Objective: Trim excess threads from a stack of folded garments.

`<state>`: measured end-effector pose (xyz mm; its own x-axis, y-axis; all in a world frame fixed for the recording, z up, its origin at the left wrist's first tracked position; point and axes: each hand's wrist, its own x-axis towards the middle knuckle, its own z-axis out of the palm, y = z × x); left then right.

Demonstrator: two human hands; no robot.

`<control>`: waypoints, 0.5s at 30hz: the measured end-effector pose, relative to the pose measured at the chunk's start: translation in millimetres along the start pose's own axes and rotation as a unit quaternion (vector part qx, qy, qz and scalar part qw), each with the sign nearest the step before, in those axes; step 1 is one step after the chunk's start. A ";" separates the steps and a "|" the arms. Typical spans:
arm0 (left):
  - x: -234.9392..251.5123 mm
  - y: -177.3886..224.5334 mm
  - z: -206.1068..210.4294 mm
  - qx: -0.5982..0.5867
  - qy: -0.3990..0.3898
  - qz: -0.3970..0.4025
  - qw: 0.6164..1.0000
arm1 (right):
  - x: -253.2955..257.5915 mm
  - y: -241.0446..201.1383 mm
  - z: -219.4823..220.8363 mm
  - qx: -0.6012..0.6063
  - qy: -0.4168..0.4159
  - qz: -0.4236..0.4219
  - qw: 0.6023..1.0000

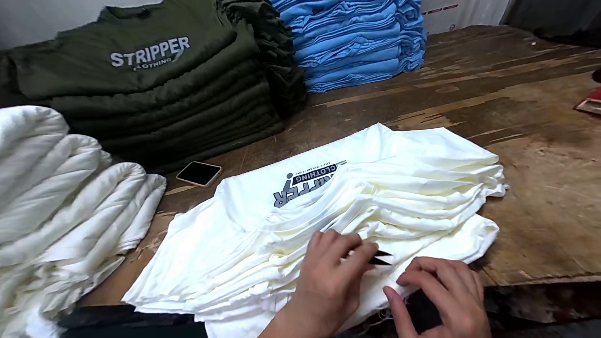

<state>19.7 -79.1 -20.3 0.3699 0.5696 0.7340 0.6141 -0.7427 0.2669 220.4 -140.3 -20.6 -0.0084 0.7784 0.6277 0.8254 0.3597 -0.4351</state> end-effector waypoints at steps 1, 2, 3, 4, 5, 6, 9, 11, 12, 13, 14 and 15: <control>0.9 -0.8 -2.6 -0.025 -0.009 -0.049 0.998 | 4.1 -1.7 2.5 -0.002 0.012 0.001 1.000; 1.3 -1.4 -2.9 -0.040 -0.013 -0.092 0.995 | 8.6 -3.9 7.5 -0.013 0.016 -0.001 1.000; 1.9 -0.7 -1.5 -0.053 -0.012 -0.123 0.991 | 12.8 -5.6 15.5 -0.035 0.011 -0.008 0.999; 1.7 1.7 0.5 -0.061 -0.018 -0.147 0.987 | 15.6 -5.9 25.8 -0.071 0.000 -0.020 0.997; 0.7 5.0 2.8 -0.063 -0.029 -0.159 0.985 | 16.6 -5.5 35.9 -0.101 -0.007 -0.030 0.994; -0.9 8.3 4.8 -0.061 -0.040 -0.161 0.984 | 17.4 -5.4 42.6 -0.101 0.001 -0.031 0.994; -9.7 15.7 8.8 -0.062 -0.062 -0.168 0.982 | 20.8 -4.7 37.6 0.118 0.019 0.069 0.990; -13.8 19.5 9.2 -0.067 -0.080 -0.183 0.978 | 24.7 -1.5 30.5 0.319 0.020 0.150 0.936; -12.9 21.3 8.6 -0.069 -0.088 -0.194 0.975 | 25.6 0.0 28.6 0.377 0.022 0.170 0.910; -9.7 22.9 7.8 -0.075 -0.094 -0.206 0.971 | 25.4 0.9 27.6 0.407 0.022 0.175 0.896; -5.3 23.8 8.0 -0.091 -0.096 -0.216 0.967 | 24.9 1.4 27.0 0.420 0.019 0.174 0.890; -1.9 23.5 10.0 -0.114 -0.090 -0.218 0.965 | 24.5 1.8 26.0 0.426 0.013 0.171 0.888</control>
<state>40.4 -94.1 -21.7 0.2391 0.8819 0.4062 0.5774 -0.4655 0.6708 207.0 -107.2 -22.8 0.1826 0.9086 0.3755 0.0495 0.3730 -0.9265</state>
